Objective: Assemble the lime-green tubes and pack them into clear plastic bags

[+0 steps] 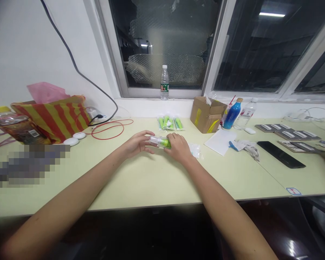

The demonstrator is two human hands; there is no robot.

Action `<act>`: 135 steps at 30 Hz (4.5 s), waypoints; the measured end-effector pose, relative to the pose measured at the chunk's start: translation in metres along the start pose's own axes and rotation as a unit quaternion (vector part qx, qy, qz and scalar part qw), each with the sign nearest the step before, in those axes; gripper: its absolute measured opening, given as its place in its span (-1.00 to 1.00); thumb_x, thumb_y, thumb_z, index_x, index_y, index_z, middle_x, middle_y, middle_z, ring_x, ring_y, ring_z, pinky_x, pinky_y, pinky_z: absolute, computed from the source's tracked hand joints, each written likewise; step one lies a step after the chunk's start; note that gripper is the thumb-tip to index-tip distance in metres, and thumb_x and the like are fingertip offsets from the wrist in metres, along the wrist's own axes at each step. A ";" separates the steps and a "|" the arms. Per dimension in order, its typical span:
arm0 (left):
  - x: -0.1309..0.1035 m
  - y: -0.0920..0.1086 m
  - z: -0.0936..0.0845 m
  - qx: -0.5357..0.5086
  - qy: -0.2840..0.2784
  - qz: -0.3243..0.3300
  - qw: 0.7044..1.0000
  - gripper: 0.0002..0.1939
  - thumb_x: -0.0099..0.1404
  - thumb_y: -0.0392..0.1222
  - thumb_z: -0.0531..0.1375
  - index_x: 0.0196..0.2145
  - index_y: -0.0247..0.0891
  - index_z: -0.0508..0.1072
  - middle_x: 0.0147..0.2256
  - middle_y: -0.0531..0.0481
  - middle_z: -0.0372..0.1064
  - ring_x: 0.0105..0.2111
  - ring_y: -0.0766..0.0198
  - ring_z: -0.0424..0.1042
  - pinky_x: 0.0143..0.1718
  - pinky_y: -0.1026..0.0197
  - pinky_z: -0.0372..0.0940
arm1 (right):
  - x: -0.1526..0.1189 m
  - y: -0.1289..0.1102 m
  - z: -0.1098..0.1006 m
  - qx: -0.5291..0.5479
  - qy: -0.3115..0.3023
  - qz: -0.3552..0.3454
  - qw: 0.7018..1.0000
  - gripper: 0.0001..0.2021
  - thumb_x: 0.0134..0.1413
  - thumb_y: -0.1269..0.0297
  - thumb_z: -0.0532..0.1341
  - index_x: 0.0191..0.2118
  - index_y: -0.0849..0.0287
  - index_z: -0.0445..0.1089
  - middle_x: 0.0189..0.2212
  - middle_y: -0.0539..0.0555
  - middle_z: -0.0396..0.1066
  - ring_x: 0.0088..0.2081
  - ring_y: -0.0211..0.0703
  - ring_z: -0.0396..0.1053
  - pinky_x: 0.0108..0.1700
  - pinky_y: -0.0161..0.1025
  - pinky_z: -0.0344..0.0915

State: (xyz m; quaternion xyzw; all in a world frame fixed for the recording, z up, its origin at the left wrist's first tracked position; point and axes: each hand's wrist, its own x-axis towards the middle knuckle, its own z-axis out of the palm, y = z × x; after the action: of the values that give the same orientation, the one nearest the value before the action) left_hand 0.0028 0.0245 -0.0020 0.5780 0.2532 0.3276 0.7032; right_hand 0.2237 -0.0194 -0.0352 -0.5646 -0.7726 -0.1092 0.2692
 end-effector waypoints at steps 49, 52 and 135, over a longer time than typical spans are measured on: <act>0.012 -0.023 0.002 -0.053 0.137 0.063 0.987 -0.46 0.02 -0.22 0.42 -0.05 -0.34 0.38 -0.30 -0.09 0.49 -0.31 0.27 0.49 -0.14 0.17 0.33 | 0.030 -0.039 -0.009 0.536 -0.113 0.241 0.801 -0.65 -0.04 0.04 0.31 -0.22 0.12 0.26 -0.38 0.01 0.38 -0.44 -0.19 0.41 -0.47 -0.23 0.38; 0.012 -0.026 0.005 -0.070 0.116 0.047 0.990 -0.44 0.04 -0.28 0.41 -0.02 -0.34 0.36 -0.30 -0.09 0.49 -0.28 0.26 0.50 -0.08 0.14 0.32 | 0.025 -0.026 -0.006 0.601 -0.111 0.240 0.755 -0.71 -0.06 0.12 0.34 -0.28 0.13 0.31 -0.42 -0.02 0.39 -0.44 -0.23 0.40 -0.43 -0.25 0.41; 0.016 -0.031 0.018 0.038 0.227 0.013 0.973 -0.65 0.02 -0.16 0.39 -0.26 -0.36 0.45 -0.33 -0.15 0.43 -0.41 0.19 0.47 -0.42 0.15 0.37 | 0.015 -0.005 0.014 0.653 0.044 0.298 0.694 -0.72 -0.34 0.42 0.26 -0.34 0.18 0.52 -0.58 -0.06 0.26 -0.49 -0.27 0.26 -0.40 -0.26 0.28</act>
State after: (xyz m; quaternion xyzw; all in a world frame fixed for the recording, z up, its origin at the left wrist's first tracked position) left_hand 0.0314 0.0210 -0.0282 0.5181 0.4106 0.4494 0.6009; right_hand 0.2115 -0.0022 -0.0376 -0.4419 -0.4276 0.4844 0.6223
